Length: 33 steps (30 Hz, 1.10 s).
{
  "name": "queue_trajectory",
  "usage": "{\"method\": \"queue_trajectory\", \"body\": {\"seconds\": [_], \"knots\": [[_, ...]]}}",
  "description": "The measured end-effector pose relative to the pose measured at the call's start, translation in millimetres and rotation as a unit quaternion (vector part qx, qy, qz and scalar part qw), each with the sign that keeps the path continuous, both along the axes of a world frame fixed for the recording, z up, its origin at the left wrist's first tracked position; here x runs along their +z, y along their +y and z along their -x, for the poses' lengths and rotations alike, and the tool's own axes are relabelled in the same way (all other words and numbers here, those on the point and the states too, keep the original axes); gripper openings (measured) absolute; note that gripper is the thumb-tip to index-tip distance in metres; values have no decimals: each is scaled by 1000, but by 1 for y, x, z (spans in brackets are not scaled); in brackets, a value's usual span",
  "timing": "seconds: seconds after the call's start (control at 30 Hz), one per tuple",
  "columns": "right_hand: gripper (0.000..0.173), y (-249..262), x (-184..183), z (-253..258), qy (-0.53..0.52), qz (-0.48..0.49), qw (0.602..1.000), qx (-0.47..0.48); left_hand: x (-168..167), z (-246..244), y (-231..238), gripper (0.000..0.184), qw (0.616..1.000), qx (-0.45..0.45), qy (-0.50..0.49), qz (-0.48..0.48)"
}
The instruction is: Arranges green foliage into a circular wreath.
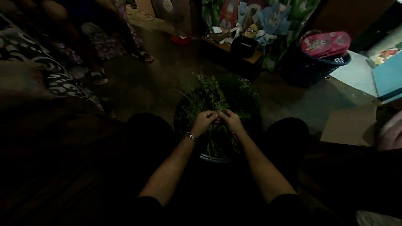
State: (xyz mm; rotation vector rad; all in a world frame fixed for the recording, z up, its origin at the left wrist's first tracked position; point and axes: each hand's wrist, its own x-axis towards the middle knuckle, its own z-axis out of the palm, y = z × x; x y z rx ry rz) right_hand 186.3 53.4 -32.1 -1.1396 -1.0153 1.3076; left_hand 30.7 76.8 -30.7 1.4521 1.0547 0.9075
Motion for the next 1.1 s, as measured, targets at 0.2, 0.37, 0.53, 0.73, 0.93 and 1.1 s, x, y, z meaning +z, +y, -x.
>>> {"method": "queue_trajectory", "body": {"seconds": [0.2, 0.37, 0.53, 0.73, 0.93, 1.1], "knots": [[13, -2, 10, -4, -39, 15, 999, -8, 2, -2, -1, 21, 999, 6, -18, 28], [17, -6, 24, -13, -92, 27, 995, 36, 2, -1, -2, 17, 1000, -27, -8, 7], [11, -5, 26, -12, -70, 65, 995, 7, 6, -2, -5, 17, 999, -35, 9, 6], [13, 2, 27, -44, -80, 38, 995, -39, 17, 7, -7, 19, 999, -15, 48, 7], [40, 0, 29, -58, -465, -152, 868, -82, 16, 10, -3, 22, 990, -33, 132, -30], [40, 1, 19, -46, -504, -321, 801, 32, 14, 8, -4, 21, 983, -51, 166, -58]]}}
